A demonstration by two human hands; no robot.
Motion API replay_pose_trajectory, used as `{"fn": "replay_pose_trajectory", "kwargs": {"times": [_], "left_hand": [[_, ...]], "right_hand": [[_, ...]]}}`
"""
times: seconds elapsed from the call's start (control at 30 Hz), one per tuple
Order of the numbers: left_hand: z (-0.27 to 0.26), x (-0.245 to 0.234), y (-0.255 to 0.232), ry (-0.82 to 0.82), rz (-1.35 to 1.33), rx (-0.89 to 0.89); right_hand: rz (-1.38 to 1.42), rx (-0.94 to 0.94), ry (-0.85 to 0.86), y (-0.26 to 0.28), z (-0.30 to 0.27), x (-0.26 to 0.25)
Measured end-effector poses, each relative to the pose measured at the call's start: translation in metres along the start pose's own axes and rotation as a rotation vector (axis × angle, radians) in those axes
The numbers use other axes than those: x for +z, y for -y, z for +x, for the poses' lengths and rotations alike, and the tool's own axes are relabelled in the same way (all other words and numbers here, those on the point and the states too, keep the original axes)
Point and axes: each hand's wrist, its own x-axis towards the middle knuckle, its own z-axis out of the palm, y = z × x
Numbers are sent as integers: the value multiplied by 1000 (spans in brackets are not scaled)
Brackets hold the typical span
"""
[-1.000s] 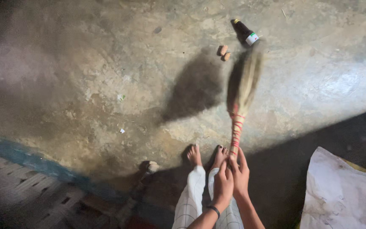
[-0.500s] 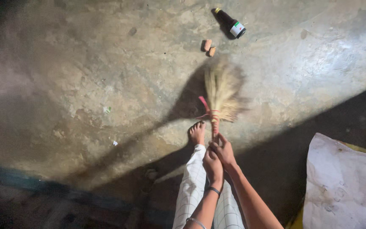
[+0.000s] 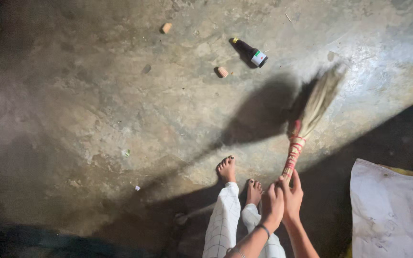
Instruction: The person sweeps debris across a concrete floor using a small hand broom, then moves to a table area and organizes cosmetic and personal care items into a black basket.
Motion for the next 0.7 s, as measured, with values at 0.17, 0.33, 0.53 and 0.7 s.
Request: {"fn": "replay_pose_trajectory", "kwargs": {"times": [0.17,0.33,0.53,0.7], "left_hand": [[101,20,6,-222,54,19],[131,-25,34,-489,-136,80],[66,-33,1,-561,-243,-6],[13,9,-39,-303,-281,83]], "right_hand": [[-121,91,119,-39,99,36],[-199,-44,518,-26,112,113],[-181,10,658,64,58,90],[-86,240,344,95,37,10]]}}
